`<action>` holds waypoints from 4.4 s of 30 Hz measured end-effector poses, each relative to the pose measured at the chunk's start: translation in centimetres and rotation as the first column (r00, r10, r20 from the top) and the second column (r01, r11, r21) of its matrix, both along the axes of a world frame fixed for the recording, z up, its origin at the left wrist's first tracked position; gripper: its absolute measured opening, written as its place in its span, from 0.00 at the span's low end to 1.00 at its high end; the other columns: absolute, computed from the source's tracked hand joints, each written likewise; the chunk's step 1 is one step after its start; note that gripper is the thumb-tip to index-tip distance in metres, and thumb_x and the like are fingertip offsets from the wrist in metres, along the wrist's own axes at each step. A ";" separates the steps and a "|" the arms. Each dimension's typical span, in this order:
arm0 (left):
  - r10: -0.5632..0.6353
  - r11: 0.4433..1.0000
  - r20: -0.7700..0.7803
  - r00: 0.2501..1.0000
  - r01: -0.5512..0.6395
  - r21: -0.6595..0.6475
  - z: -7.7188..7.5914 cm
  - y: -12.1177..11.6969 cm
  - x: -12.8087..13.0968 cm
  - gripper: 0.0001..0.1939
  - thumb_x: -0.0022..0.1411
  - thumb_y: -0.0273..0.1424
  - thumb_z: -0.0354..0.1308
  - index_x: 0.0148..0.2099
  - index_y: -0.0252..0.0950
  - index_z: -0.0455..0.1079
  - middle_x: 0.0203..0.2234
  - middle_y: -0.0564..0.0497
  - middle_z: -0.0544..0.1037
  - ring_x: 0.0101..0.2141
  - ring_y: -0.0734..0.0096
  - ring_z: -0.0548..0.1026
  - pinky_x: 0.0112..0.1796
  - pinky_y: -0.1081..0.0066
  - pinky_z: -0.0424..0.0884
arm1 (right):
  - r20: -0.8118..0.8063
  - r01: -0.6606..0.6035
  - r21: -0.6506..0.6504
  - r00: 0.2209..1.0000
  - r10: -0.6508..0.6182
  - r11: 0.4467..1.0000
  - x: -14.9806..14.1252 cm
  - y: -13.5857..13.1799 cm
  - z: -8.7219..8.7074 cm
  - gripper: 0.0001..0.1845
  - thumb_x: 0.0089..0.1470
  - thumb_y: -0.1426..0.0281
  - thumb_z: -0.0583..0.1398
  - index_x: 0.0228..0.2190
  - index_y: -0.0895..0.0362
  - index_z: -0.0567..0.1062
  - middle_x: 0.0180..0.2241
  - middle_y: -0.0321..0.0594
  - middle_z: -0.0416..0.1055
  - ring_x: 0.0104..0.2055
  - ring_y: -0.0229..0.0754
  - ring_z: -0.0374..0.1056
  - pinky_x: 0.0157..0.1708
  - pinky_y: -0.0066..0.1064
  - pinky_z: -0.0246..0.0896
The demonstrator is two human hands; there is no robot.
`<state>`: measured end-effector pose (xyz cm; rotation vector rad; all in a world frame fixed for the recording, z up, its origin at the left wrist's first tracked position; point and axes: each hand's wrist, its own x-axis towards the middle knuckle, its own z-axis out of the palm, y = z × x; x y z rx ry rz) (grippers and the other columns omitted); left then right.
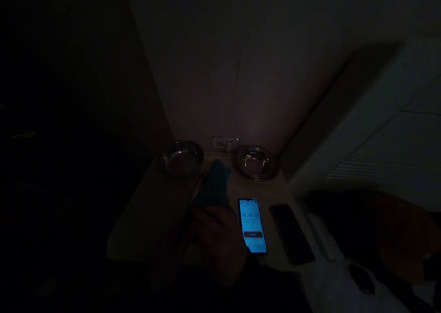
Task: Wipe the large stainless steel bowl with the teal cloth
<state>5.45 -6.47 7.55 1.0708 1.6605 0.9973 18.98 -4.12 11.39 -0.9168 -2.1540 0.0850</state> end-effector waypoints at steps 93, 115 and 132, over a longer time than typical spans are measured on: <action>-0.003 0.999 0.016 1.000 0.004 -0.032 -1.9 0.4 -2.2 0.22 0.49 0.44 0.58 0.42 0.35 0.75 0.39 0.43 0.79 0.41 0.54 0.76 0.45 0.57 0.70 | -0.182 -0.041 -0.155 0.983 0.013 0.987 -1.1 3.6 -0.2 0.15 0.55 0.76 0.54 0.41 0.53 0.75 0.45 0.41 0.74 0.48 0.46 0.65 0.46 0.41 0.66; 0.077 0.996 0.091 0.993 -0.081 0.038 -0.2 1.3 -1.3 0.20 0.48 0.43 0.59 0.39 0.35 0.74 0.35 0.45 0.80 0.37 0.59 0.77 0.40 0.63 0.72 | -0.292 -0.053 -0.182 0.957 -0.002 0.982 -0.5 5.0 -0.7 0.12 0.55 0.77 0.55 0.38 0.53 0.75 0.42 0.40 0.75 0.46 0.45 0.65 0.45 0.39 0.66; 0.001 0.998 0.146 0.989 -0.011 0.066 0.3 1.8 -1.1 0.19 0.50 0.43 0.56 0.39 0.33 0.73 0.35 0.44 0.80 0.37 0.59 0.77 0.39 0.64 0.72 | -0.104 -0.031 -0.048 0.994 0.026 0.998 -0.9 3.4 -0.9 0.15 0.57 0.77 0.53 0.44 0.56 0.72 0.46 0.42 0.73 0.49 0.47 0.61 0.46 0.41 0.65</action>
